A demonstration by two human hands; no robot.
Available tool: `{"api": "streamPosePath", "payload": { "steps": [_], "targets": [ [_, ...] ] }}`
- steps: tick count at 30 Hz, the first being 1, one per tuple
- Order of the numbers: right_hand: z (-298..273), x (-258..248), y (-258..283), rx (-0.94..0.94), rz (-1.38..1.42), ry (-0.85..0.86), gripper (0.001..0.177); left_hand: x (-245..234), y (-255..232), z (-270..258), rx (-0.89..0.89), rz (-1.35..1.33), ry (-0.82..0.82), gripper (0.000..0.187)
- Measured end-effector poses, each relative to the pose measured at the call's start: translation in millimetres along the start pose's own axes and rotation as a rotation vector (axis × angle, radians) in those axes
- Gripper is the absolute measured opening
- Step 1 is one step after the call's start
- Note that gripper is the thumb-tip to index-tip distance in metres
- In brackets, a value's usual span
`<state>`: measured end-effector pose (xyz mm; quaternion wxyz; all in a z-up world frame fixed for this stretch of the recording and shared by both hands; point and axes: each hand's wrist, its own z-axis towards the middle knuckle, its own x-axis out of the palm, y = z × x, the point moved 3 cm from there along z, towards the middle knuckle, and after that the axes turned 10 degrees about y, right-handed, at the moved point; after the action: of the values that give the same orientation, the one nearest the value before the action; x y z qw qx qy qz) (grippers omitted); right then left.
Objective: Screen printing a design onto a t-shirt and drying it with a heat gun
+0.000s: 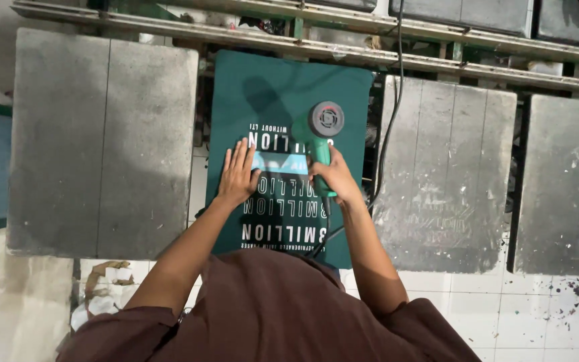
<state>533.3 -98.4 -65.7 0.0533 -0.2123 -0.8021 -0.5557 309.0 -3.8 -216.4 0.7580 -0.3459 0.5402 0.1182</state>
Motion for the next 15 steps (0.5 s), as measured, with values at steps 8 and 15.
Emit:
{"api": "streamPosePath", "payload": {
  "steps": [8,15],
  "targets": [
    [-9.9,-10.6,8.5,-0.024,-0.014,-0.068,0.042,36.0,-48.3,-31.3,0.411,0.030,0.032,0.060],
    [-22.5,-24.5,22.5,-0.037,-0.211,-0.102,0.041,33.6,-56.8,-31.1,0.324,0.098,0.175,0.077]
  ]
}}
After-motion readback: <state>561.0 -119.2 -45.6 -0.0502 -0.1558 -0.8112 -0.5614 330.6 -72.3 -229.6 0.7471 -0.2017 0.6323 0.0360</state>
